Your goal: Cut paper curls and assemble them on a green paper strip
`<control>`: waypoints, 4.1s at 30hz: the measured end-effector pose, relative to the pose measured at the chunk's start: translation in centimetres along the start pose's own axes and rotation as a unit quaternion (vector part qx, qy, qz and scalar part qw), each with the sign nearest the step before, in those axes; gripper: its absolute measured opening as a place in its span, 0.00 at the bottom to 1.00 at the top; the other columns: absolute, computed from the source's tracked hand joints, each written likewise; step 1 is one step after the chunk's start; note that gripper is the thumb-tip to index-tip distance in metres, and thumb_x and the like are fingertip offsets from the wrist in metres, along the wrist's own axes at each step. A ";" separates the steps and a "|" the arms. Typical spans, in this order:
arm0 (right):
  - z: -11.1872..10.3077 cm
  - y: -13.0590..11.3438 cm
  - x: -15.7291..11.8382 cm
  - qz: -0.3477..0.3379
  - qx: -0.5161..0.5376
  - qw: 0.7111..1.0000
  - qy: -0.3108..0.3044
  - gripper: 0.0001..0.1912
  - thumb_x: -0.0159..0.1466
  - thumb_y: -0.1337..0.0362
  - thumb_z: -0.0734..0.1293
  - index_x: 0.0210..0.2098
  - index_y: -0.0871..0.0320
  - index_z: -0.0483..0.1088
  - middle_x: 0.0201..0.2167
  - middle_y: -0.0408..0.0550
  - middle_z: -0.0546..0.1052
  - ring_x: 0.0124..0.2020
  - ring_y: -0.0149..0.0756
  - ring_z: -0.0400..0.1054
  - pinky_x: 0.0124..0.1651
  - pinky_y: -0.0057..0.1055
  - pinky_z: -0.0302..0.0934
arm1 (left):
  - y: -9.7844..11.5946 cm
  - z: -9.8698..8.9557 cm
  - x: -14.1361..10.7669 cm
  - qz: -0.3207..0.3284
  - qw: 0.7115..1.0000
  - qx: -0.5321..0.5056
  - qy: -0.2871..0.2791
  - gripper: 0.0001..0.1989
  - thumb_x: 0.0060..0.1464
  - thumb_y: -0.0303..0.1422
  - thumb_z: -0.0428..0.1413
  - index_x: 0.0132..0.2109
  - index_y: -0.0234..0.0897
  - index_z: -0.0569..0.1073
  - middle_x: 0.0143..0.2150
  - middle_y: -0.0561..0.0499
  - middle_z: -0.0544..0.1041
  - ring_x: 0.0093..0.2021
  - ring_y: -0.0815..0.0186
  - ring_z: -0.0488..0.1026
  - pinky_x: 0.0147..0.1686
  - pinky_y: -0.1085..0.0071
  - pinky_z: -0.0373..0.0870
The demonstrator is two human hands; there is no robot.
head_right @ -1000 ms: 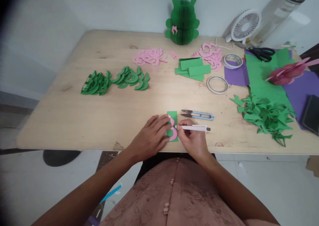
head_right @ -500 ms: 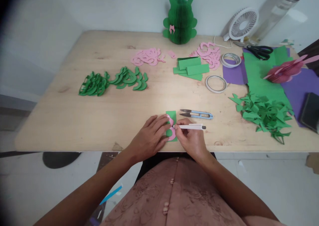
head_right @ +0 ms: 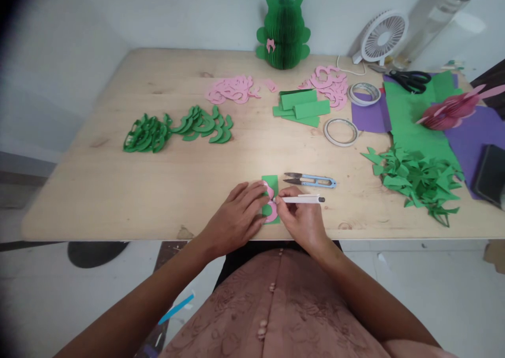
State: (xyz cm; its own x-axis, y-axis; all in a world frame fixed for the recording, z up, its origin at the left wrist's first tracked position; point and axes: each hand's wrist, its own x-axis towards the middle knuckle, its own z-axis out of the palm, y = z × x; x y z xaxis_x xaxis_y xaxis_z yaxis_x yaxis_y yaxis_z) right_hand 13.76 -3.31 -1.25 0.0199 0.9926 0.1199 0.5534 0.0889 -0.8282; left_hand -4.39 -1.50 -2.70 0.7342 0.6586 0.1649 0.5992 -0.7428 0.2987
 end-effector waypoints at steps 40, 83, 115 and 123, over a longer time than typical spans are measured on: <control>-0.5 -0.1 -0.5 -0.009 -0.034 0.999 0.004 0.04 0.61 0.65 0.62 0.30 0.57 0.68 0.25 0.43 0.72 0.24 0.31 0.64 0.27 0.28 0.59 | 0.1 -0.3 0.1 -0.004 1.000 0.001 -0.007 0.18 0.62 0.33 0.43 0.56 0.32 0.65 0.61 0.40 0.64 0.65 0.58 0.53 0.64 0.56 0.48; -0.6 0.8 -1.6 0.008 -0.030 0.999 0.023 0.05 0.60 0.63 0.63 0.30 0.58 0.69 0.24 0.43 0.71 0.22 0.30 0.62 0.25 0.27 0.57 | 0.1 -0.5 0.3 0.021 1.000 0.020 -0.001 0.15 0.59 0.29 0.46 0.53 0.41 0.67 0.58 0.42 0.64 0.64 0.56 0.54 0.62 0.54 0.50; 0.1 0.1 -0.4 0.010 0.020 1.000 0.005 0.04 0.60 0.66 0.62 0.29 0.57 0.68 0.23 0.42 0.71 0.22 0.29 0.61 0.25 0.26 0.56 | -0.1 -0.5 0.2 0.031 0.999 0.001 0.007 0.16 0.57 0.28 0.48 0.52 0.39 0.67 0.57 0.40 0.66 0.64 0.56 0.55 0.60 0.52 0.53; 0.0 0.1 -0.3 0.011 0.014 1.000 0.007 0.05 0.61 0.64 0.62 0.30 0.57 0.68 0.25 0.44 0.72 0.26 0.32 0.65 0.28 0.27 0.59 | 0.2 -0.6 0.2 0.017 1.000 0.007 0.001 0.16 0.59 0.29 0.47 0.53 0.40 0.67 0.58 0.41 0.65 0.64 0.57 0.54 0.61 0.54 0.51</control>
State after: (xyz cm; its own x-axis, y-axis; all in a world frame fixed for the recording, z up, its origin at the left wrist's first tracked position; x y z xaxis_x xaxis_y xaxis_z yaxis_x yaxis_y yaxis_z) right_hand 13.80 -3.60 -1.32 0.0436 0.9930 0.1094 0.5297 0.0699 -0.8453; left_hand -4.33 -1.43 -2.10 0.7530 0.6339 0.1765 0.5789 -0.7657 0.2802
